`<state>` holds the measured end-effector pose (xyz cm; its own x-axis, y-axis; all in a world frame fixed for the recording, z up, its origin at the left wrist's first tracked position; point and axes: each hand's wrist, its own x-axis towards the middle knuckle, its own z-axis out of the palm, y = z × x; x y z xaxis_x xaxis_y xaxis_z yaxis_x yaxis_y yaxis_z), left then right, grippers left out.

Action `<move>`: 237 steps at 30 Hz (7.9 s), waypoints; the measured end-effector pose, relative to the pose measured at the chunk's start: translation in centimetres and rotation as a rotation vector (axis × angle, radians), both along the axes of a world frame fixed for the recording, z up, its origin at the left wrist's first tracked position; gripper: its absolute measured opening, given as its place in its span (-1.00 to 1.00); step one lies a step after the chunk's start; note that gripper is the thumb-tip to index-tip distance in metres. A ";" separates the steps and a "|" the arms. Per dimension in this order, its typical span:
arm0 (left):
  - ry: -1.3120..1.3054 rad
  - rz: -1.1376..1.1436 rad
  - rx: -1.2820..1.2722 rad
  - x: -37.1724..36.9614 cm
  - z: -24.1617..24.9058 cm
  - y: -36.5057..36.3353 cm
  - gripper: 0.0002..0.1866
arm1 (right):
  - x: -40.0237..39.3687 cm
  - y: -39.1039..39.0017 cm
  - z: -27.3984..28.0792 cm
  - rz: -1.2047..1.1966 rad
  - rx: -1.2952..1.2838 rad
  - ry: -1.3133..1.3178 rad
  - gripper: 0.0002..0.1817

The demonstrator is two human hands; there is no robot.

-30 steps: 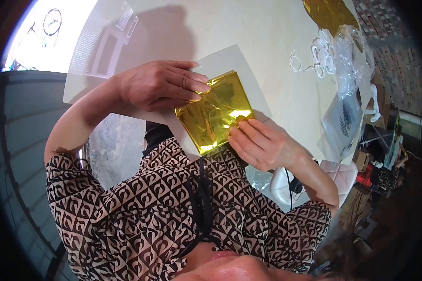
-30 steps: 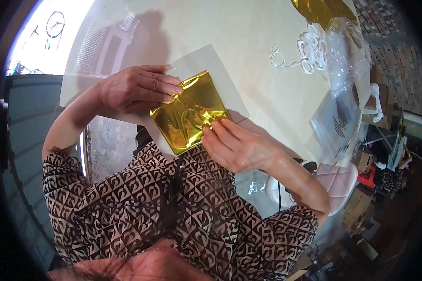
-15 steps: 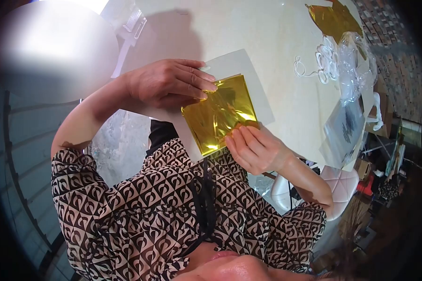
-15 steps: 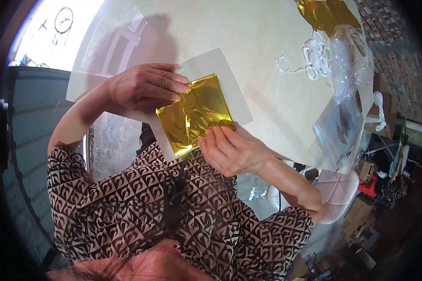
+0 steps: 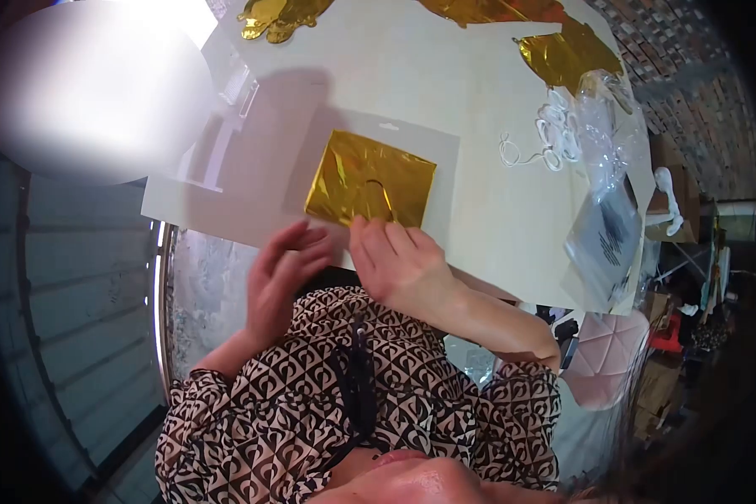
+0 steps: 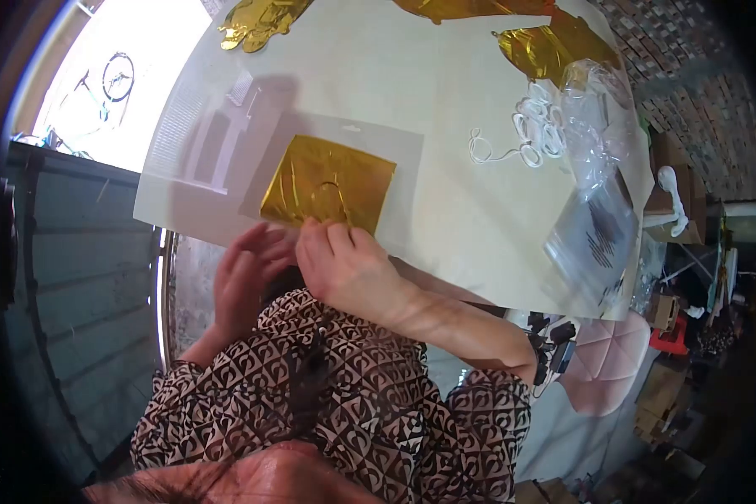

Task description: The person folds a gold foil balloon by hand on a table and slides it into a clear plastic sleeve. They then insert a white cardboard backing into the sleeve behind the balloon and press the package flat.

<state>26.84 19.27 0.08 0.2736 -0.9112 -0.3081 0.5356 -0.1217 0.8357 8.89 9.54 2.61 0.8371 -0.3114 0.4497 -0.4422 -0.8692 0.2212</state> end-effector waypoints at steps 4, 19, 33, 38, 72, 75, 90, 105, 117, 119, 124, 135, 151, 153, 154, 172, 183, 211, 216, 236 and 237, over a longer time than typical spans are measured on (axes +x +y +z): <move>0.366 -0.207 -0.034 -0.7 -1.5 -3.4 -0.63 | 2.2 0.4 -1.4 -0.083 0.041 -0.042 -0.68; -0.087 -0.373 0.074 3.5 -2.9 -7.4 -0.64 | -12.1 -4.2 7.3 -0.458 0.350 -0.022 -0.87; -0.117 -0.344 0.049 8.2 -2.8 -7.7 -0.65 | -42.5 -3.6 -3.5 -0.954 0.494 -0.279 -0.53; -0.142 -0.315 0.068 8.1 -2.8 -7.5 -0.67 | -43.7 -3.1 -1.3 -0.871 0.315 -0.210 -0.62; 0.134 -0.206 -0.028 13.6 -0.8 -5.5 -0.61 | -6.4 -6.4 2.8 -0.528 0.594 0.251 -0.50; 0.099 -0.196 -0.011 13.6 0.6 -6.2 -0.61 | -3.7 -6.3 3.3 -0.740 0.674 0.387 -0.50; -0.259 -0.351 0.162 15.1 5.4 -8.8 -0.59 | -2.3 -11.7 -0.9 0.197 0.353 0.056 -0.55; -0.382 -0.332 0.192 15.9 6.0 -8.8 -0.63 | -3.3 -12.5 -1.3 0.433 0.329 0.061 -0.61; -0.375 -0.358 0.158 15.6 6.0 -8.6 -0.61 | -2.9 -12.3 -0.2 0.441 0.307 0.131 -0.67; -0.364 -0.347 0.169 15.4 5.9 -8.7 -0.60 | -3.0 -12.3 -0.5 0.433 0.318 0.186 -0.64; -0.394 -0.363 0.155 15.8 5.9 -8.5 -0.60 | -2.8 -12.1 -0.7 0.452 0.305 0.124 -0.61; -0.402 -0.364 0.156 15.4 5.8 -8.3 -0.61 | -2.1 -11.9 0.0 0.439 0.289 0.090 -0.73; -0.339 -0.637 0.327 14.9 3.9 -11.6 -0.65 | 0.4 -12.1 1.2 0.465 0.268 0.142 -0.83; -0.359 -0.650 0.350 14.9 3.8 -11.8 -0.66 | 0.7 -12.1 1.1 0.456 0.277 0.116 -0.84; -0.335 -0.649 0.346 14.9 3.7 -11.8 -0.66 | 0.7 -12.2 1.1 0.447 0.283 0.091 -0.85; -0.301 -0.710 0.347 15.9 3.5 -13.6 -0.68 | 2.1 -12.8 1.1 0.295 0.122 0.132 -0.87; -0.373 -0.735 0.313 15.3 4.0 -14.2 -0.69 | 2.9 -13.2 2.6 0.296 0.137 0.255 -0.84; -0.331 -0.764 0.327 9.2 3.5 -15.4 -0.67 | -2.4 -9.4 -0.9 -0.075 0.668 0.118 0.62; -0.332 -0.733 0.334 8.1 3.8 -14.8 -0.65 | -2.5 -9.1 -0.2 -0.076 0.676 0.147 0.59; -0.346 -0.719 0.319 4.6 3.9 -13.8 -0.61 | -0.6 -8.7 -0.2 0.034 0.730 0.085 0.54; -0.347 -0.722 0.318 4.5 3.9 -13.8 -0.61 | -0.5 -8.7 -0.1 0.041 0.728 0.090 0.53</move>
<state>31.30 5.46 4.01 -0.2131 -0.7829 -0.5845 -0.0423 -0.5903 0.8061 8.35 0.88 2.52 0.8785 -0.4726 0.0702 -0.4133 -0.8253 -0.3847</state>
